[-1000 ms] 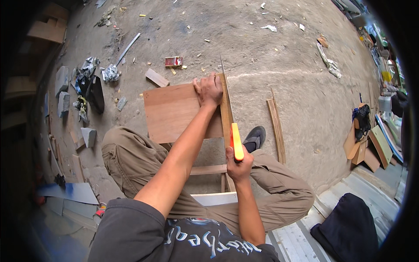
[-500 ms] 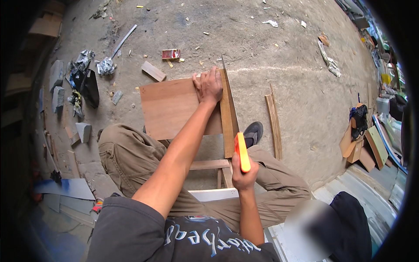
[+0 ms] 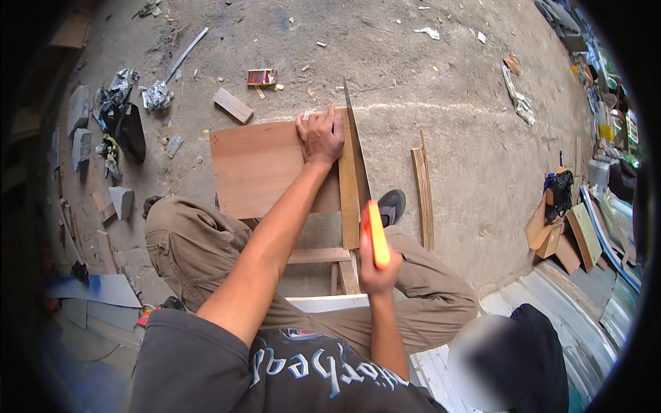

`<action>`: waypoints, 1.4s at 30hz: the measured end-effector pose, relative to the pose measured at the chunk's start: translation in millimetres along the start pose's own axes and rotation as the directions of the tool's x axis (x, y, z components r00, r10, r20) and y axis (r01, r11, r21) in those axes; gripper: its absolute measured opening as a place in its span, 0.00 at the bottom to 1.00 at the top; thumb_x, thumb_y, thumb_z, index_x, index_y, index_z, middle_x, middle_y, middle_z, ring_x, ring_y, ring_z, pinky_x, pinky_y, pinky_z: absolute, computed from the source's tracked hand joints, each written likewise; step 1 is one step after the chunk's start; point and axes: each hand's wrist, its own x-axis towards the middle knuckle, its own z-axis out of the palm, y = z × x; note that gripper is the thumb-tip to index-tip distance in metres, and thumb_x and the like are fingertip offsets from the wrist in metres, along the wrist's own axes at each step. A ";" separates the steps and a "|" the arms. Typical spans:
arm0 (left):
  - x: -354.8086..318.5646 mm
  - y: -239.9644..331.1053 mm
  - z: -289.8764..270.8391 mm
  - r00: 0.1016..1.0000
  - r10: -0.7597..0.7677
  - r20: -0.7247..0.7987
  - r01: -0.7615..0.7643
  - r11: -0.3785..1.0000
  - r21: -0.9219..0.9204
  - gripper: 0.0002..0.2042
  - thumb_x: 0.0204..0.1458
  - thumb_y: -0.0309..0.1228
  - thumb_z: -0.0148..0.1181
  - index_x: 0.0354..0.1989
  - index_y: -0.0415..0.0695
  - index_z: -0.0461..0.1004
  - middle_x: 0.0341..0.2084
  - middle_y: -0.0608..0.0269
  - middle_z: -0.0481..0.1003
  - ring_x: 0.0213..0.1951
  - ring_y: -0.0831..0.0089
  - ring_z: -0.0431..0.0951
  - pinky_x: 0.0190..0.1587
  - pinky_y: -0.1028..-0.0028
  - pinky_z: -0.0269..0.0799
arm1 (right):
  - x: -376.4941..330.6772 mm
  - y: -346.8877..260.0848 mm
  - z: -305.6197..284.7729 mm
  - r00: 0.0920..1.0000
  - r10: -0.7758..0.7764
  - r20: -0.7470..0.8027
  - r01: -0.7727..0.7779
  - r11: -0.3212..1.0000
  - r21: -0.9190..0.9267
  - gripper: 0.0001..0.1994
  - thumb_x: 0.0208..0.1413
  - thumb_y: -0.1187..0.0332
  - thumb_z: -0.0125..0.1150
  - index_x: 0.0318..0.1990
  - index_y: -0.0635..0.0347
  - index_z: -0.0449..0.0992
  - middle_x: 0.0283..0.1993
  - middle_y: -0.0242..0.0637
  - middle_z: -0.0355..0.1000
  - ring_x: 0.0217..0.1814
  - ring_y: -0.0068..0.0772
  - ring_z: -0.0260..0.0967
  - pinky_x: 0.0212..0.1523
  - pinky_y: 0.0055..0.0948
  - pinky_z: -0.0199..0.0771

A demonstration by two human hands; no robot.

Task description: The person sits on the ground and uses a hand saw to cut a thin wooden plank. They hold the wood steady with one hand and saw with the other, completing the cut and separating the piece.

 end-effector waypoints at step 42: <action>-26.9 27.7 14.5 0.997 -0.041 0.064 0.038 0.998 0.045 0.27 0.66 0.40 0.34 0.69 0.39 0.59 0.70 0.59 0.59 0.74 0.62 0.48 0.73 0.49 0.21 | -6.7 -10.5 -28.8 0.986 0.158 0.043 -0.163 0.974 0.158 0.12 0.61 0.66 0.62 0.30 0.67 0.76 0.17 0.29 0.65 0.20 0.17 0.59 0.22 0.25 0.60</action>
